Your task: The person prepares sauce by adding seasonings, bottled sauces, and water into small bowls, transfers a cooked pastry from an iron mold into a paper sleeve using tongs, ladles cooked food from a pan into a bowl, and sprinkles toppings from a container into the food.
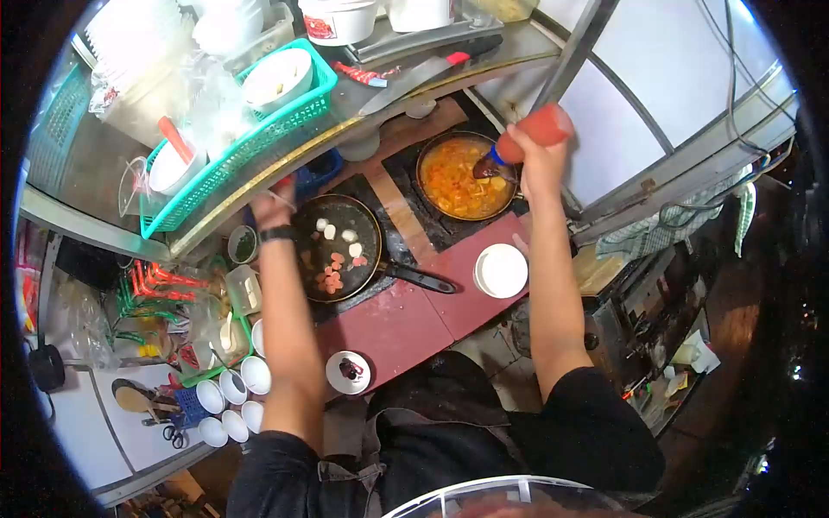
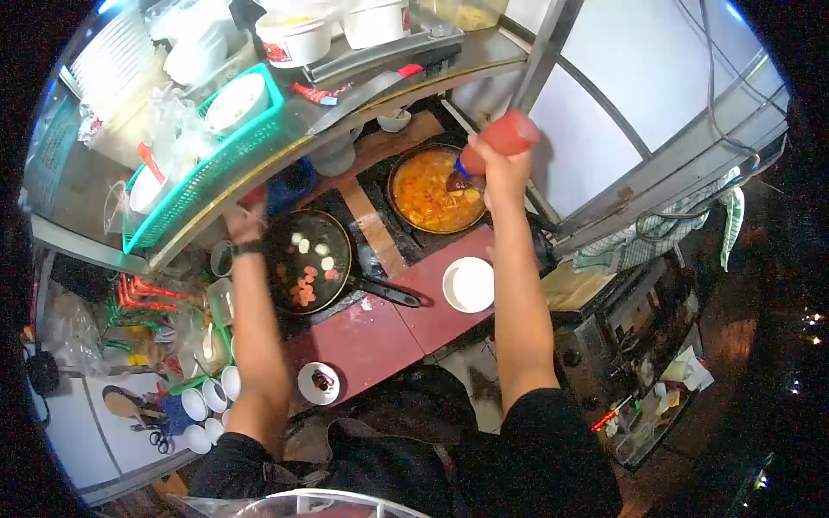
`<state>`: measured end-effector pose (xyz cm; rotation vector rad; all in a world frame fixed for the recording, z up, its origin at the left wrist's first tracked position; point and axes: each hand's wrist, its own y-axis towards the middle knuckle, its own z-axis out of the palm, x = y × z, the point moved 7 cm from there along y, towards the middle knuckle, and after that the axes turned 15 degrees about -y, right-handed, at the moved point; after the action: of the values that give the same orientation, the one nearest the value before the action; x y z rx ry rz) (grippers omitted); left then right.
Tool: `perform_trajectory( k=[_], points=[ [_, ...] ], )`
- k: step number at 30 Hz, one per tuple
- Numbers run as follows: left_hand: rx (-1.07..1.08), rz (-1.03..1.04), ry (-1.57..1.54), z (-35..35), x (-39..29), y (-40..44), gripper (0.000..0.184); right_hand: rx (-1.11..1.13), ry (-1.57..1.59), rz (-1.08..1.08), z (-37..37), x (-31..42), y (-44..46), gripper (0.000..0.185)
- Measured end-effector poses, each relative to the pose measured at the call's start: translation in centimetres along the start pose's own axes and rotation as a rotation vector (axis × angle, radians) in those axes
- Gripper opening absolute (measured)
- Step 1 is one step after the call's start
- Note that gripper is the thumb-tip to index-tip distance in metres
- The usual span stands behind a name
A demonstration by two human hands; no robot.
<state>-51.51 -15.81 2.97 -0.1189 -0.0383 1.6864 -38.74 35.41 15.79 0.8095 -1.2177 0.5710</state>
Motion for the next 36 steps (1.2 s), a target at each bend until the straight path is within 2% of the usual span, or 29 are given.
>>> perform_trajectory(
  k=[1, 2, 3, 5, 6, 7, 11, 13, 16, 20, 22, 23, 24, 26, 27, 29, 30, 32, 34, 36],
  points=[
    [0.080, -0.103, -0.115, 1.1, 2.6, -2.2, 0.039, 0.071, 0.010, -0.007, -0.2, 0.9, -1.2, 0.056],
    [-0.029, -0.001, 0.123, 1.3, 6.0, -6.6, 0.033, 0.064, 0.010, -0.009, -0.7, 1.4, -2.3, 0.056],
    [0.121, 0.095, 0.558, 0.8, 8.8, -6.1, 0.038, 0.087, 0.035, 0.027, -0.9, 1.7, -3.4, 0.055],
    [0.194, -0.085, 0.547, 4.1, 15.9, -8.6, 0.051, 0.093, 0.086, 0.089, -1.4, 2.5, -5.8, 0.055],
    [0.156, -0.115, 0.578, 4.7, 18.7, -9.5, 0.053, 0.086, 0.084, 0.082, -1.8, 3.5, -6.7, 0.055],
    [0.156, -0.213, 0.547, 5.2, 21.0, -9.5, 0.051, 0.106, 0.104, 0.077, -2.2, 4.5, -7.7, 0.055],
    [0.186, -0.310, 0.780, 4.9, 27.4, -7.5, 0.044, 0.130, 0.093, 0.094, -5.2, 6.3, -10.2, 0.056],
    [0.214, -0.488, 0.917, 4.2, 30.6, -5.9, 0.033, 0.132, 0.105, 0.126, -6.9, 6.5, -11.2, 0.060],
    [0.233, -0.406, 0.851, 5.4, 32.6, -3.4, 0.031, 0.098, 0.077, 0.104, -9.6, 7.0, -12.6, 0.061],
    [0.207, -0.458, 0.907, 7.1, 35.4, -0.3, 0.030, 0.043, 0.016, 0.133, -11.7, 7.2, -14.6, 0.066],
    [0.528, 0.195, 1.402, 8.9, 35.1, 3.1, 0.030, 0.068, 0.016, 0.128, -12.0, 7.1, -15.0, 0.067],
    [0.525, 0.169, 1.495, 10.5, 34.8, 0.9, 0.031, 0.064, 0.017, 0.137, -12.2, 6.7, -15.2, 0.067],
    [0.525, 0.169, 1.497, 11.1, 34.4, -0.4, 0.031, 0.059, 0.020, 0.146, -12.1, 6.5, -15.4, 0.068],
    [0.355, -0.233, 0.694, 10.3, 34.4, -2.0, 0.032, 0.068, 0.034, 0.171, -11.8, 6.2, -15.7, 0.067],
    [0.354, -0.232, 0.694, 10.7, 33.6, -3.1, 0.032, 0.075, 0.048, 0.192, -11.6, 6.0, -15.7, 0.066],
    [0.144, -0.449, 0.767, 9.5, 32.5, -5.2, 0.031, 0.095, 0.058, 0.187, -11.3, 5.9, -15.5, 0.065],
    [0.140, -0.437, 0.770, 9.1, 31.5, -6.1, 0.031, 0.111, 0.070, 0.187, -10.8, 5.7, -15.6, 0.064],
    [0.217, -0.199, 0.549, 9.5, 28.9, -7.0, 0.026, 0.164, 0.073, 0.196, -10.1, 5.2, -15.3, 0.061],
    [0.176, -0.198, 0.469, 6.7, 25.8, -5.5, 0.027, 0.229, 0.075, 0.203, -9.5, 5.0, -14.9, 0.058],
    [0.065, -0.189, 0.231, 5.7, 20.4, -6.3, 0.022, 0.266, 0.210, 0.468, -8.0, 3.1, -14.8, 0.052]
  ],
)
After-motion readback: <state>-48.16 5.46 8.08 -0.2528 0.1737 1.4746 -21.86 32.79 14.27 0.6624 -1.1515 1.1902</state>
